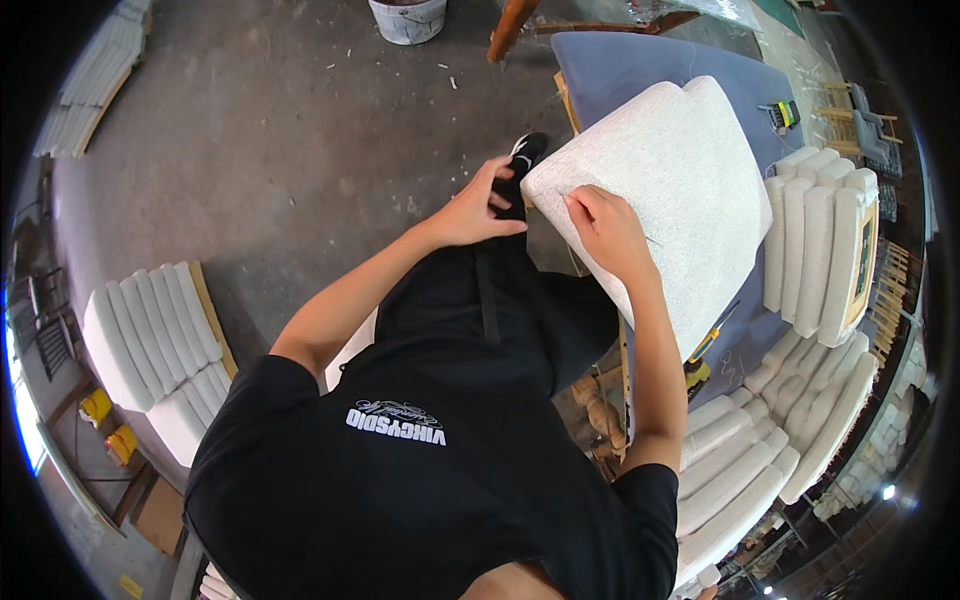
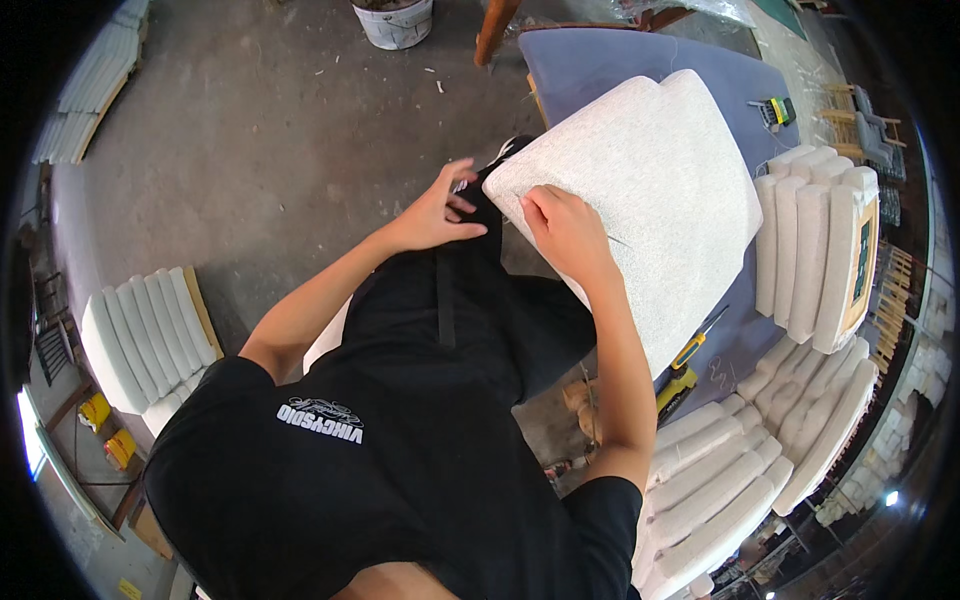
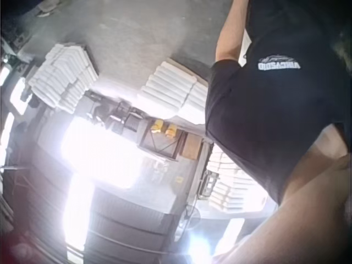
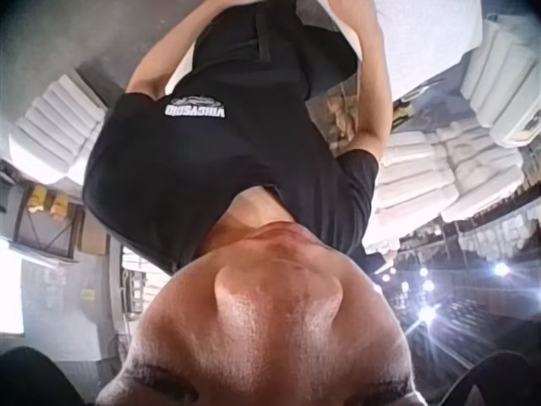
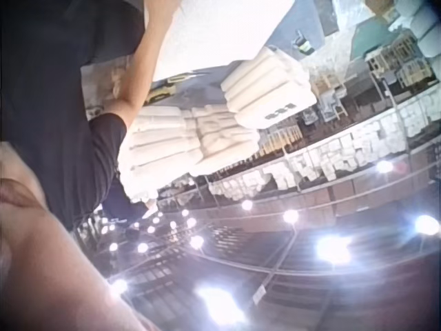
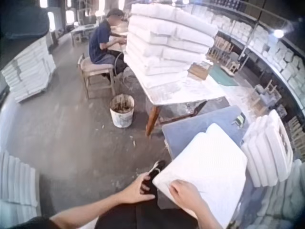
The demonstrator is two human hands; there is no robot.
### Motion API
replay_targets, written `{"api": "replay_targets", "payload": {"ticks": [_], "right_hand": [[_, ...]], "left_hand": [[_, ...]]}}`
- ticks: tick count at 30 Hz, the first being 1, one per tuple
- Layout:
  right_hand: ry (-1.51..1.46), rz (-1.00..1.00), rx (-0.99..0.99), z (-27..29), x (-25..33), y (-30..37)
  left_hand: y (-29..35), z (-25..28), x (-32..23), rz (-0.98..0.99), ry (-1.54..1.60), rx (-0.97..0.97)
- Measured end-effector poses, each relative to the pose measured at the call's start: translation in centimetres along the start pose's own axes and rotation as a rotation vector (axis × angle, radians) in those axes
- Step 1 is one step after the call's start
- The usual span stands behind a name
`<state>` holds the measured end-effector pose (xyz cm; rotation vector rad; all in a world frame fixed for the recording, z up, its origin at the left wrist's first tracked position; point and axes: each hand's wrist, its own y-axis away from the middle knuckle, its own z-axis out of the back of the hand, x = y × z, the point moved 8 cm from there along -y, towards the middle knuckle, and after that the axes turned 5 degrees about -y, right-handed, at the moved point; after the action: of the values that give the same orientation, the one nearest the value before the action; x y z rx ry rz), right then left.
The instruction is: The person wraps white fabric around a cushion, folds and tucks the edges, and secures the fabric using a staple gun. They trim excess fabric with scissors and repeat the process on multiple cushions, stacking finished units on the table.
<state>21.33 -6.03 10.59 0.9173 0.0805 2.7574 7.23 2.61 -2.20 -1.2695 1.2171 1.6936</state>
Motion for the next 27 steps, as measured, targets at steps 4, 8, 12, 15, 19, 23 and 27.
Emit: {"api": "replay_targets", "payload": {"ticks": [4,8,12,15,19,23,27], "right_hand": [[0.014,0.012,0.079,0.1,0.3,-1.7],[0.062,0.019,0.189,-0.4,0.2,-3.0],[0.159,0.042,0.243,-1.2,0.7,-3.9],[0.231,0.044,0.27,-2.0,0.8,-4.1],[0.269,0.059,0.293,-2.7,1.3,-4.0],[0.037,0.11,0.217,-1.6,0.6,-4.5],[-0.019,0.022,0.294,-1.1,0.2,-4.5]], "left_hand": [[-3.4,-0.8,-1.4,-0.116,0.145,0.052],[-5.5,-1.6,-1.7,-0.194,0.191,0.135],[-5.3,-1.1,-3.5,-0.487,-0.032,-0.046],[-5.2,-1.5,-3.0,-0.388,0.14,0.045],[-5.0,-2.3,-2.5,-0.131,0.388,0.169],[-5.1,-2.3,-2.9,-0.149,0.367,0.187],[-4.7,-1.9,-3.2,-0.139,0.379,0.155]]}}
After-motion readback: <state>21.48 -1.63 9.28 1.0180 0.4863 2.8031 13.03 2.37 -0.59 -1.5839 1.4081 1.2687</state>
